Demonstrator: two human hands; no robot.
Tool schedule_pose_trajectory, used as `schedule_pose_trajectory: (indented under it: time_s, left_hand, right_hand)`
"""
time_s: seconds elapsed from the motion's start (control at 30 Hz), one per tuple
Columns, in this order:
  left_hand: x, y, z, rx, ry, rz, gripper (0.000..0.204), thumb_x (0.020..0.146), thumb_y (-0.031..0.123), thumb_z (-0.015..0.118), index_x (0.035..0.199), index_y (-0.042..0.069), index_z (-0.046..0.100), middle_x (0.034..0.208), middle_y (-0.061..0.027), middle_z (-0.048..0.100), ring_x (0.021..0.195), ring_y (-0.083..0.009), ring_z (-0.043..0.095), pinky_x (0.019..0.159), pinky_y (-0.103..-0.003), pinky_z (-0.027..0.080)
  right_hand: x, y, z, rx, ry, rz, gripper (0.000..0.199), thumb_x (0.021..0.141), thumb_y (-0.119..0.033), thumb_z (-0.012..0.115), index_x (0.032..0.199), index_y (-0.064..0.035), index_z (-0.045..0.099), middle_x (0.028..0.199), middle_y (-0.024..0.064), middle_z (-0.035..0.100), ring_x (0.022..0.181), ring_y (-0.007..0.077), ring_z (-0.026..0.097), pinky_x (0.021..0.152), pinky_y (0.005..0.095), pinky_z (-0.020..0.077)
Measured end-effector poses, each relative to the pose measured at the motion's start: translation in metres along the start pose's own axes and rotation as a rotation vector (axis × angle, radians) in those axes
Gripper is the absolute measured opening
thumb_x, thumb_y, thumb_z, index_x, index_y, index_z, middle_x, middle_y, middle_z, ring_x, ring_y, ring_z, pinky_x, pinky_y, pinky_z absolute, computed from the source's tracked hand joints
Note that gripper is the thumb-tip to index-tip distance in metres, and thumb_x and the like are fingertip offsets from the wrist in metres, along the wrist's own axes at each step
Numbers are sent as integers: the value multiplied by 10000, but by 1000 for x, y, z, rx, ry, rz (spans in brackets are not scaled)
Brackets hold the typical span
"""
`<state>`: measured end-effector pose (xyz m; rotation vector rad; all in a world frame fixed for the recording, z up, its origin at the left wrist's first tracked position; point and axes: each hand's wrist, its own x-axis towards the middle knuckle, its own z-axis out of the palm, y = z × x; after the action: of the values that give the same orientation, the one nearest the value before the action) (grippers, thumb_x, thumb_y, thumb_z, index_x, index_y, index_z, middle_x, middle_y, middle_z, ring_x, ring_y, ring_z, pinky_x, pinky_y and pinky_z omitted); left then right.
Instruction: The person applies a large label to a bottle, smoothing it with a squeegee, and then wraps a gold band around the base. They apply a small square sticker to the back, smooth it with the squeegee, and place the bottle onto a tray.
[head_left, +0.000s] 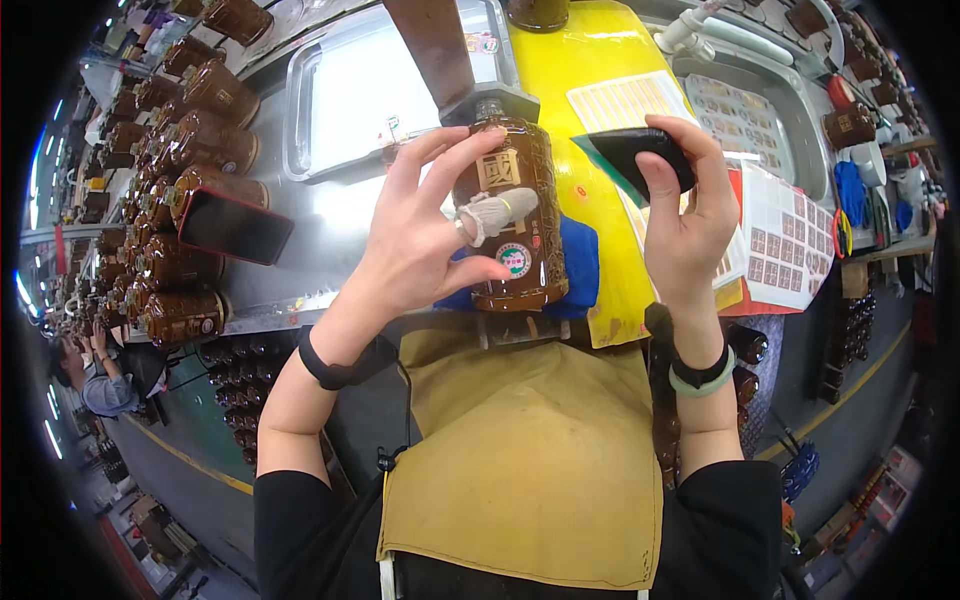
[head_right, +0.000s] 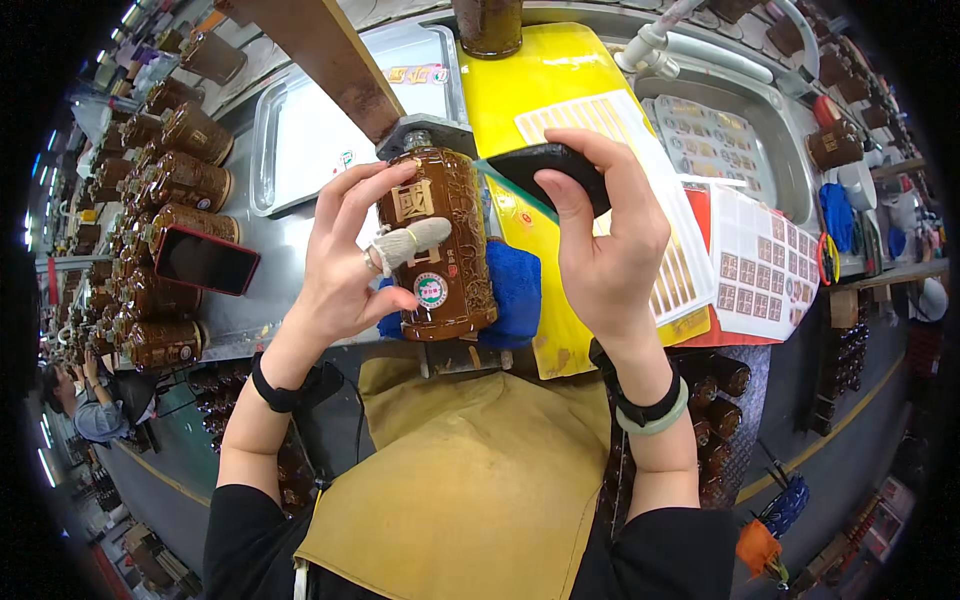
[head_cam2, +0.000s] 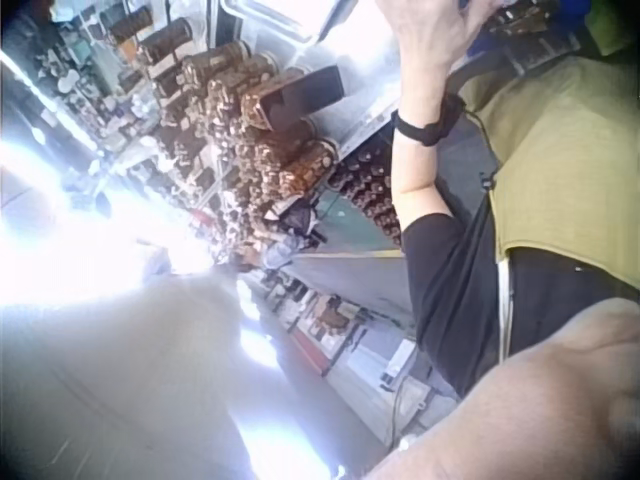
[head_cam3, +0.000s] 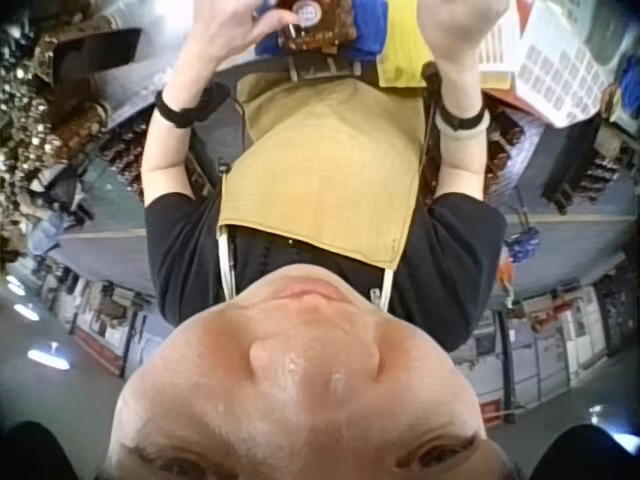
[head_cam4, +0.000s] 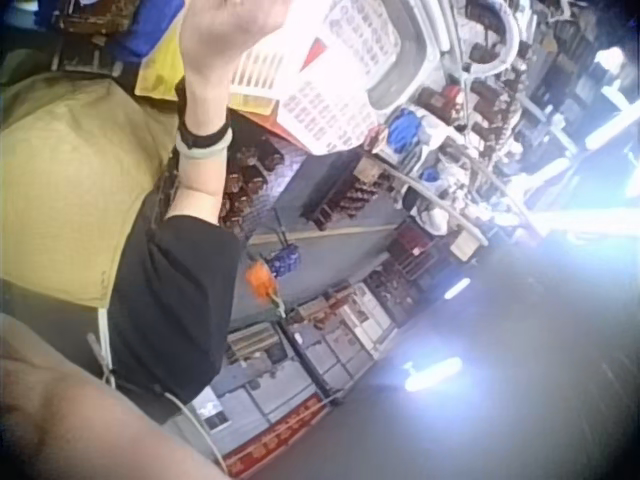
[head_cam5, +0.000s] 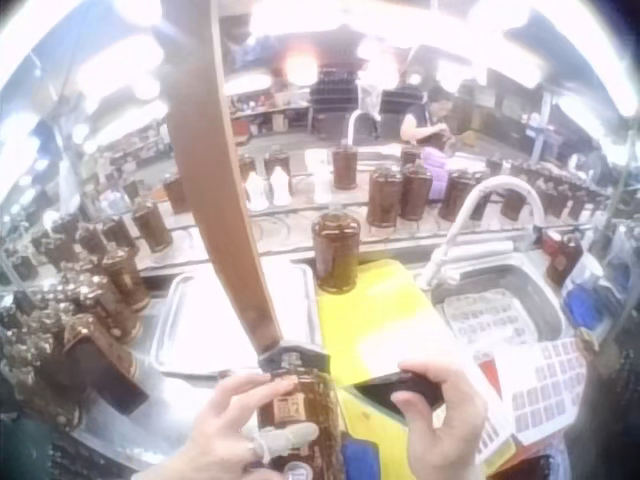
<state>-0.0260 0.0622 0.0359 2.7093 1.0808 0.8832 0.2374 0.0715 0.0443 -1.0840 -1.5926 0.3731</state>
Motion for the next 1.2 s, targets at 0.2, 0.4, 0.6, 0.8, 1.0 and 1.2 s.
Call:
schedule_pose_trajectory:
  time_s: [0.2, 0.4, 0.6, 0.8, 1.0, 1.2]
  left_hand:
    - [0, 5, -3, 15, -44, 25, 599, 766, 634, 673, 1172, 202, 761, 1512, -128, 489, 1282, -414, 473, 1047, -543, 431]
    - [-13, 10, 2, 58, -95, 122, 703, 848, 808, 475, 1150, 250, 779, 1530, -169, 473, 1365, -394, 433, 1146, -550, 363]
    - [-11, 8, 3, 50, -40, 115, 709, 895, 802, 436, 1151, 239, 781, 1514, -162, 487, 1392, -380, 379, 1169, -544, 329]
    - [-18, 11, 7, 77, -45, 252, 707, 929, 784, 405, 1191, 243, 777, 1500, -140, 516, 1394, -388, 372, 1161, -553, 328]
    - [-18, 14, 14, 142, 61, -87, 702, 897, 781, 418, 1267, 283, 746, 1573, -116, 435, 1406, -401, 343, 1143, -520, 360]
    - [-42, 28, 19, 115, 51, -126, 774, 872, 842, 376, 1292, 299, 733, 1590, -143, 415, 1430, -408, 323, 1177, -521, 317]
  right_hand:
    - [-17, 2, -7, 7, 11, 71, 215, 941, -49, 724, 1144, 4, 676, 1020, 106, 726, 912, 199, 705, 833, 300, 543]
    - [-31, 1, -10, 38, 25, 176, 207, 967, -87, 704, 1152, 1, 676, 1013, 106, 724, 905, 192, 699, 831, 294, 536]
    - [-43, 3, -12, 84, 22, 253, 214, 1001, -126, 668, 1175, -1, 663, 1014, 100, 709, 916, 176, 676, 838, 291, 517]
    - [-43, -1, -6, 99, 12, 240, 215, 1007, -125, 660, 1180, 4, 656, 1013, 95, 700, 913, 172, 664, 845, 285, 510]
    - [-40, 4, -6, 121, -27, 272, 205, 1001, -87, 654, 1183, 7, 652, 1007, 103, 705, 914, 181, 673, 841, 291, 516]
    - [17, -3, 8, 44, -164, -43, 217, 926, 34, 673, 1139, -11, 675, 996, 114, 710, 896, 271, 694, 822, 345, 539]
